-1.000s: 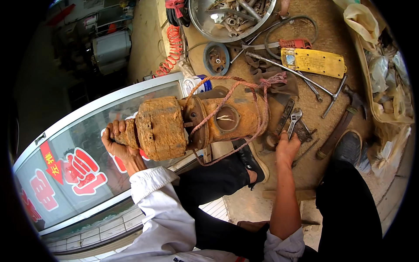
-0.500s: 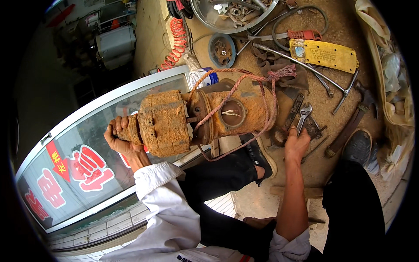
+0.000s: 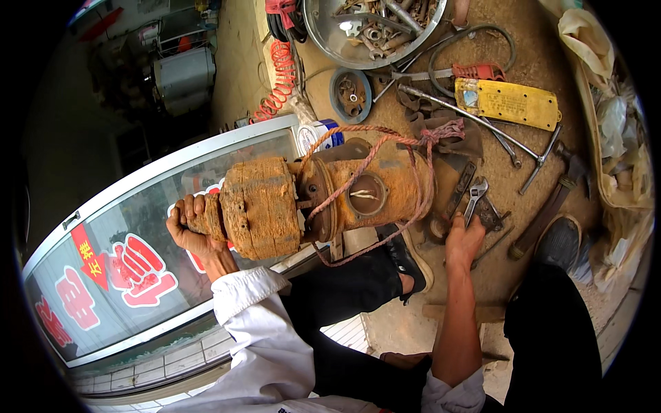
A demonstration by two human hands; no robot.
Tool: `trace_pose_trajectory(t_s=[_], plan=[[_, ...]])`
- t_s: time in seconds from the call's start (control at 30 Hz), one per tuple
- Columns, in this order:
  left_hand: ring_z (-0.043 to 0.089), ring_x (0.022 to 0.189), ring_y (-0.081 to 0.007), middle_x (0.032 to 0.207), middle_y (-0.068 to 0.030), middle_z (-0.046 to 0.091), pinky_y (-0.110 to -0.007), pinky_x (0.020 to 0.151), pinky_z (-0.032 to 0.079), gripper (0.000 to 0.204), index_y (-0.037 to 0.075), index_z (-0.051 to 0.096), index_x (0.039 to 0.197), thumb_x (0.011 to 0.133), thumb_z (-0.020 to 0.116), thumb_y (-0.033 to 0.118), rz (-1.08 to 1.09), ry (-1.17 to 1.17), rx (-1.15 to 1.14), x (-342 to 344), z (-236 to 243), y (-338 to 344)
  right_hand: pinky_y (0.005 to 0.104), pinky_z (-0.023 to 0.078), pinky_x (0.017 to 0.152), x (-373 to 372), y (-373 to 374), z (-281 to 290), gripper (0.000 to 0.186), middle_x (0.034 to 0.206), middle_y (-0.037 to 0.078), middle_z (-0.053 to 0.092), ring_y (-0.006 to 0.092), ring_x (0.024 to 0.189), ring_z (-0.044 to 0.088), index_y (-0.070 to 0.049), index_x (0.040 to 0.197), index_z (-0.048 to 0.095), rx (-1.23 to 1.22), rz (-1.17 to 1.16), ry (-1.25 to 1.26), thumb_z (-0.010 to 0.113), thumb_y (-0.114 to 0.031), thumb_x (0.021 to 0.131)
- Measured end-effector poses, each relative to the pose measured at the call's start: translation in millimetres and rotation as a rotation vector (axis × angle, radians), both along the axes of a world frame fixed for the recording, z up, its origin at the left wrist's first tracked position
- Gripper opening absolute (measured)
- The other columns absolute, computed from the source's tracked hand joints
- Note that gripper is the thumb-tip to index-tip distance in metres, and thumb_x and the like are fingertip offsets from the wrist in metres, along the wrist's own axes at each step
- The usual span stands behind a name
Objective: The person sits on the ground and uses a wrench to loosen and remove a bolt from a rusty mechanical part. They then use a yellow power strip to tap the part, remove a rope, and separate the part into two pieces. Finally, they pour liquid from a bottle into a cap and use a tool to manipulate the cap.
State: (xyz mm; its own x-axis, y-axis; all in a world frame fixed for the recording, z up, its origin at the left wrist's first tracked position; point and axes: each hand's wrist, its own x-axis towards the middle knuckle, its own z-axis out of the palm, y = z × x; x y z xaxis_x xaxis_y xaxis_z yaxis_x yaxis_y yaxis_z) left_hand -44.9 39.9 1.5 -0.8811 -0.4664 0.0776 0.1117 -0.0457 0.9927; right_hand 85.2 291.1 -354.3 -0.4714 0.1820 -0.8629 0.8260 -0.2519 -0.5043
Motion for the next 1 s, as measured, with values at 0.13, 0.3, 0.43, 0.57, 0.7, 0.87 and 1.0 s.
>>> trace_pose_trajectory(t_s=[0.13,0.3,0.43,0.57,0.7,0.87,1.0], plan=[[0.046,0.068,-0.0167,0.065,-0.0004,0.041,-0.032,0.066,0.043,0.032,0.016,0.039,0.066,0.089,0.059,0.025,-0.004,-0.016,-0.011,3,4,-11,0.0382,0.050,0.073,-7,5,11,0.020,0.081,0.015,0.071,0.0222,0.073,0.064,0.008,0.097,0.067,-0.004,0.024,-0.026,0.059,-0.008,0.089],[0.040,0.068,-0.0165,0.066,0.0000,0.038,-0.034,0.068,0.038,0.028,0.015,0.042,0.068,0.090,0.057,0.021,0.039,0.000,-0.042,2,4,-6,0.0387,0.051,0.074,8,-5,-10,0.017,0.081,0.015,0.072,0.0225,0.075,0.066,0.005,0.096,0.068,0.027,-0.067,0.041,0.062,-0.008,0.088],[0.041,0.068,-0.0172,0.067,-0.0011,0.040,-0.034,0.069,0.039,0.031,0.015,0.038,0.068,0.092,0.057,0.022,0.020,-0.018,0.005,10,5,-8,0.0420,0.052,0.078,9,-10,-6,0.019,0.085,0.020,0.072,0.0311,0.078,0.069,0.005,0.095,0.068,0.048,0.002,-0.033,0.064,-0.012,0.086],[0.042,0.070,-0.0181,0.069,-0.0029,0.040,-0.034,0.072,0.041,0.030,0.014,0.038,0.070,0.094,0.054,0.021,-0.002,0.010,-0.003,13,2,5,0.0446,0.051,0.080,11,-18,-8,0.024,0.089,0.024,0.071,0.0386,0.085,0.070,0.005,0.095,0.068,0.070,0.019,-0.058,0.066,-0.017,0.085],[0.047,0.073,-0.0209,0.070,-0.0048,0.042,-0.036,0.076,0.043,0.027,0.012,0.037,0.071,0.094,0.051,0.019,-0.024,0.020,-0.035,26,12,33,0.0470,0.051,0.082,-3,6,22,0.031,0.092,0.028,0.070,0.0436,0.091,0.069,0.004,0.096,0.069,0.131,0.310,-0.125,0.067,-0.024,0.085],[0.053,0.069,-0.0211,0.068,-0.0073,0.047,-0.036,0.071,0.047,0.027,0.007,0.041,0.068,0.093,0.046,0.017,-0.037,0.004,-0.294,39,20,65,0.0523,0.051,0.082,-11,36,87,0.045,0.091,0.035,0.066,0.0510,0.095,0.064,0.010,0.092,0.067,0.375,0.789,0.227,0.066,-0.033,0.082],[0.058,0.067,-0.0192,0.068,-0.0109,0.059,-0.032,0.068,0.048,0.026,-0.001,0.057,0.070,0.091,0.049,0.013,-0.248,0.012,-0.434,3,10,74,0.0520,0.051,0.081,-29,64,103,0.041,0.090,0.035,0.066,0.0503,0.093,0.065,0.010,0.092,0.066,0.433,0.640,0.384,0.067,-0.030,0.083]])
